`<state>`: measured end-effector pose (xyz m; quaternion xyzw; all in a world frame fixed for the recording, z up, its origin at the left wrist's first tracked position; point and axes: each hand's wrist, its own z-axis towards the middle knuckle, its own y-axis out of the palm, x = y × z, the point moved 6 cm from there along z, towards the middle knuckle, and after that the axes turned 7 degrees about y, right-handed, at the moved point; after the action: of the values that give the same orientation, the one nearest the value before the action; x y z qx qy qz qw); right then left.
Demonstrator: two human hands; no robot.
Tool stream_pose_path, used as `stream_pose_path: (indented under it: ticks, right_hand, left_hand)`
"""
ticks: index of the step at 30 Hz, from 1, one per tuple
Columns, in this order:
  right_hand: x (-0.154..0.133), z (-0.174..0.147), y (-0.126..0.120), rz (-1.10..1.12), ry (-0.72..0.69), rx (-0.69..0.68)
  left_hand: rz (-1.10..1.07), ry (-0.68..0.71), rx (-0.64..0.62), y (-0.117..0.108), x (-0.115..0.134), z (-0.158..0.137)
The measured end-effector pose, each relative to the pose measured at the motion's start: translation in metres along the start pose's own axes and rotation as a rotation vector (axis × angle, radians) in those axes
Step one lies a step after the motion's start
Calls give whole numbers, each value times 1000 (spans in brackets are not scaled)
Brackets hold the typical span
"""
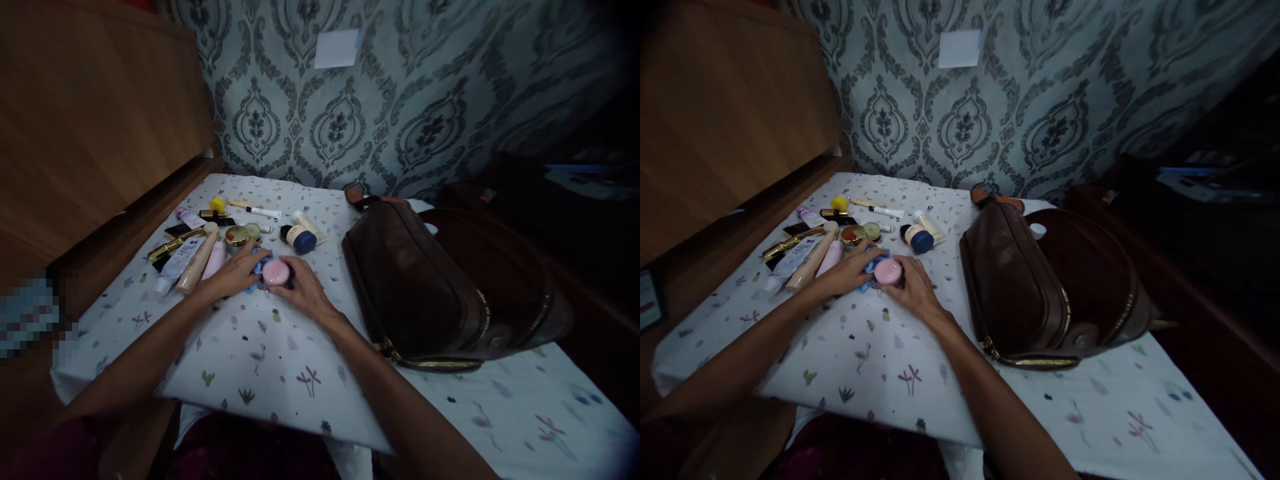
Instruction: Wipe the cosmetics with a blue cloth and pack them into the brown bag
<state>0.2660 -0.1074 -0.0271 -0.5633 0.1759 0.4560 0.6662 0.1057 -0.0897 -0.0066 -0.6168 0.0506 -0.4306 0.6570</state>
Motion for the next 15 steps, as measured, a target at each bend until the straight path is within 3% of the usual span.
stream_pose_path:
  ticks: [5,7,10,15]
  right_hand:
    - [5,2,-1,52,47,1]
    - [9,2,-3,145,100,23]
    - [17,2,-5,306,197,33]
    - [23,0,-7,545,319,40]
  left_hand:
    - [-248,92,-247,-9,5,-3]
    - [-355,74,-291,-10,7,-5]
    - [-472,-4,-232,-8,5,-4]
    - [-569,-72,23,-5,4,3]
